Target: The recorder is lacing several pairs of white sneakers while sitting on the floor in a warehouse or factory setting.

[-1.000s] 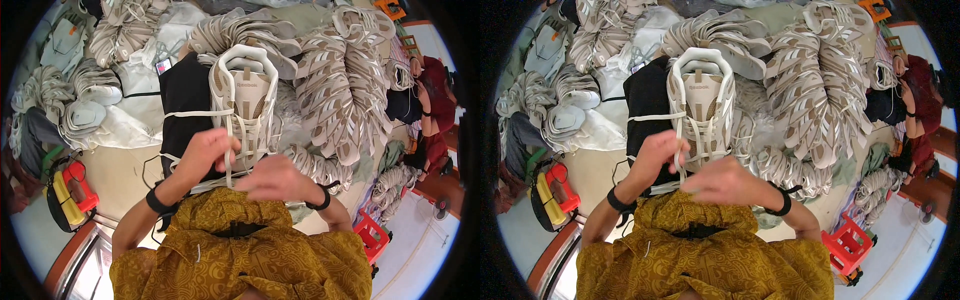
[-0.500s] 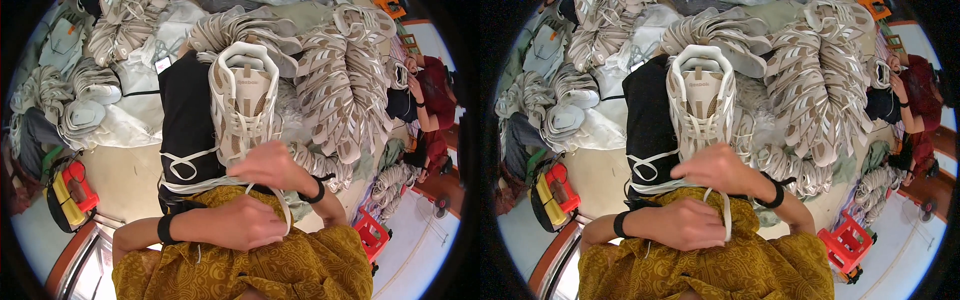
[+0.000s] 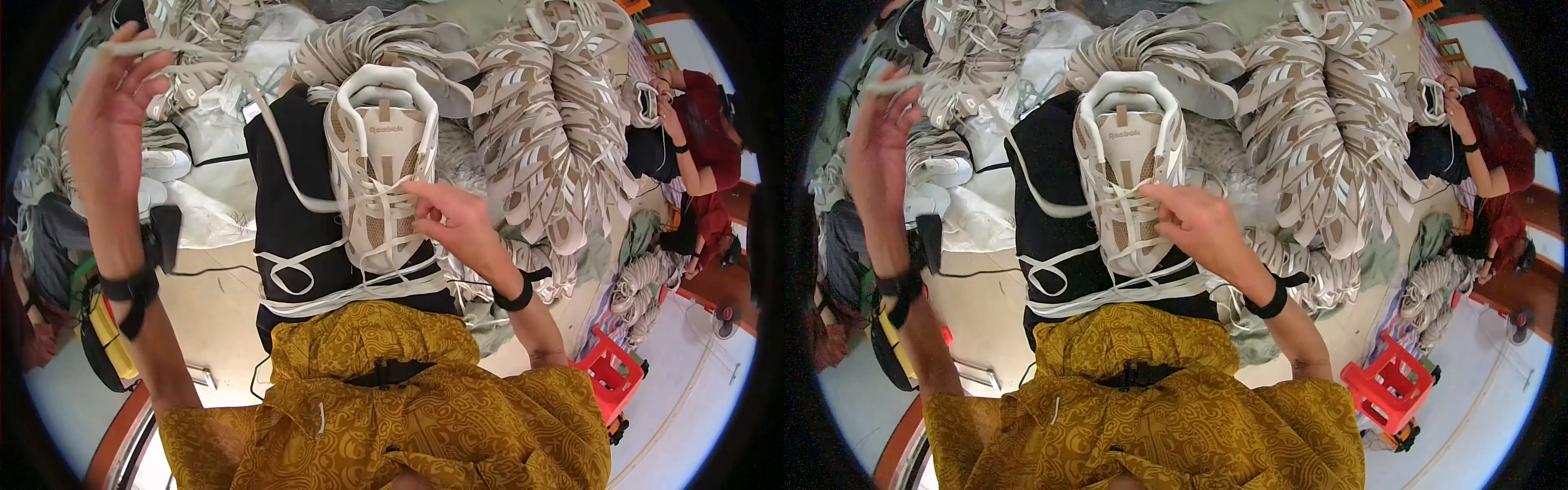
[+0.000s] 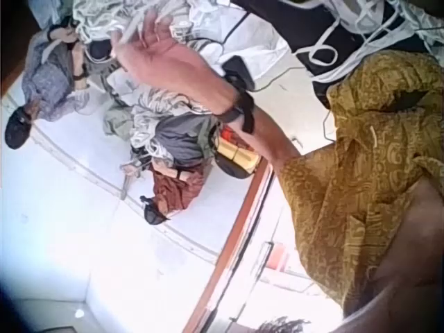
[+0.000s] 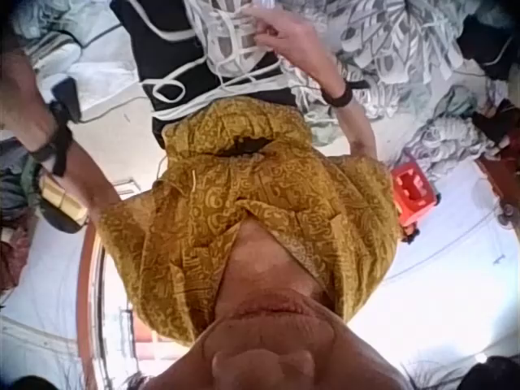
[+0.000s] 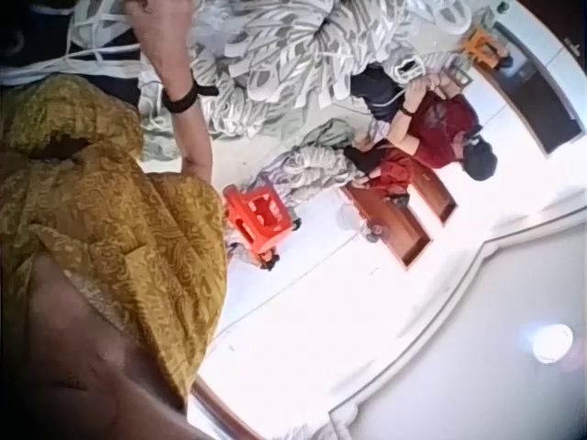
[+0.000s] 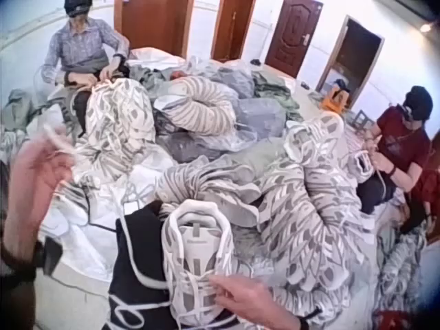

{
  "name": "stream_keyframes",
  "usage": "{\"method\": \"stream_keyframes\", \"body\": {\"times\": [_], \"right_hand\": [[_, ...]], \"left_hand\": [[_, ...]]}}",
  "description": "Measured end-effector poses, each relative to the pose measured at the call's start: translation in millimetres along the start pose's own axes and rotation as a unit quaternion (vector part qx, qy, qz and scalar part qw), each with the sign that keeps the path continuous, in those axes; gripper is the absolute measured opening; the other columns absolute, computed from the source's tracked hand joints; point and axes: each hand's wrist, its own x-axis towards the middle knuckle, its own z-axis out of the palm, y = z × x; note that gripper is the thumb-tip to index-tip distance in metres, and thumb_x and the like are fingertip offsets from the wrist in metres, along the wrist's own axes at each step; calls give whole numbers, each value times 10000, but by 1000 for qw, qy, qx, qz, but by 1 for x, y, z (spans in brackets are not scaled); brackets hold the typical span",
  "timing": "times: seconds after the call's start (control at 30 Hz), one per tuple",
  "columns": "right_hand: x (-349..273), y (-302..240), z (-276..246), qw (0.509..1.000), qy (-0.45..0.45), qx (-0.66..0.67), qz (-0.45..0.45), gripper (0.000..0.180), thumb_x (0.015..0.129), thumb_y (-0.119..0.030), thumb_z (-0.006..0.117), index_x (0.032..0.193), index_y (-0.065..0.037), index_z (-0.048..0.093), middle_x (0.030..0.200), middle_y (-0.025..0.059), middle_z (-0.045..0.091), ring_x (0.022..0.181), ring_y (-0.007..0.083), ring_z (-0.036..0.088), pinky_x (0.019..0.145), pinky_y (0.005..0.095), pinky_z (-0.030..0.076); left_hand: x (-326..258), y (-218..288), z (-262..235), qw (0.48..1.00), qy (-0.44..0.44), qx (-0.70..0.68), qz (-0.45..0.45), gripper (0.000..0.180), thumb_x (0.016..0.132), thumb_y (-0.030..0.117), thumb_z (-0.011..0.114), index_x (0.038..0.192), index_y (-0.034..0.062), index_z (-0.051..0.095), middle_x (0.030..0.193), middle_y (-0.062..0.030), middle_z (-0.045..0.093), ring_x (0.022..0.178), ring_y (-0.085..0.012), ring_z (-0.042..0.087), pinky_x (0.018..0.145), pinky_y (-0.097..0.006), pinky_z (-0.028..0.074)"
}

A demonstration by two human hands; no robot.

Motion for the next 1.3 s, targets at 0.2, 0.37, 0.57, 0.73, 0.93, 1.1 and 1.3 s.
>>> {"method": "stream_keyframes", "body": {"times": [0.2,0.37,0.57,0.73,0.93,1.1,1.3], "right_hand": [[0,-3,5,998,12,-52,-15,465,679,7,681,1131,-63,598,704,35,568,602,135,536,570,256,463],[12,4,4,995,50,-74,-43,349,658,-65,697,1002,-83,645,639,58,583,578,223,578,544,329,470],[26,-9,1,968,73,-209,-116,256,648,-105,713,894,-63,658,647,78,609,566,233,582,518,323,453],[33,-8,1,950,66,-281,-117,158,639,-143,696,779,-97,641,634,53,604,588,240,592,534,349,451],[43,-6,-6,950,25,-287,-120,72,632,-130,644,636,-105,577,573,56,551,546,250,567,515,364,444],[46,-12,-7,934,3,-325,-147,72,627,-67,643,681,-93,602,629,47,563,600,230,574,529,347,451],[51,-22,-3,931,45,-283,-225,275,597,17,646,860,-65,639,728,43,570,693,212,575,589,331,474]], "left_hand": [[-20,-53,-11,806,-102,578,-70,256,882,250,530,951,25,632,724,-104,627,634,-181,597,609,-307,460],[-88,-73,62,857,-281,420,-97,199,840,211,572,758,30,584,662,-154,578,596,-309,575,549,-357,450],[-133,-102,100,864,-265,420,-86,165,805,186,618,748,33,593,635,-123,605,594,-295,614,519,-349,472],[-141,-111,121,823,-207,528,-30,249,722,270,689,662,71,552,527,-106,567,489,-282,592,459,-373,468],[-151,-131,135,825,-158,536,83,195,689,204,668,678,72,525,516,-107,562,469,-282,583,433,-384,468],[-148,-130,132,852,-159,499,-23,151,707,156,650,708,55,537,553,-119,583,509,-291,598,478,-382,483],[-144,-121,121,919,-156,337,-130,169,732,157,646,746,7,569,597,-130,596,552,-255,612,532,-338,485]]}}
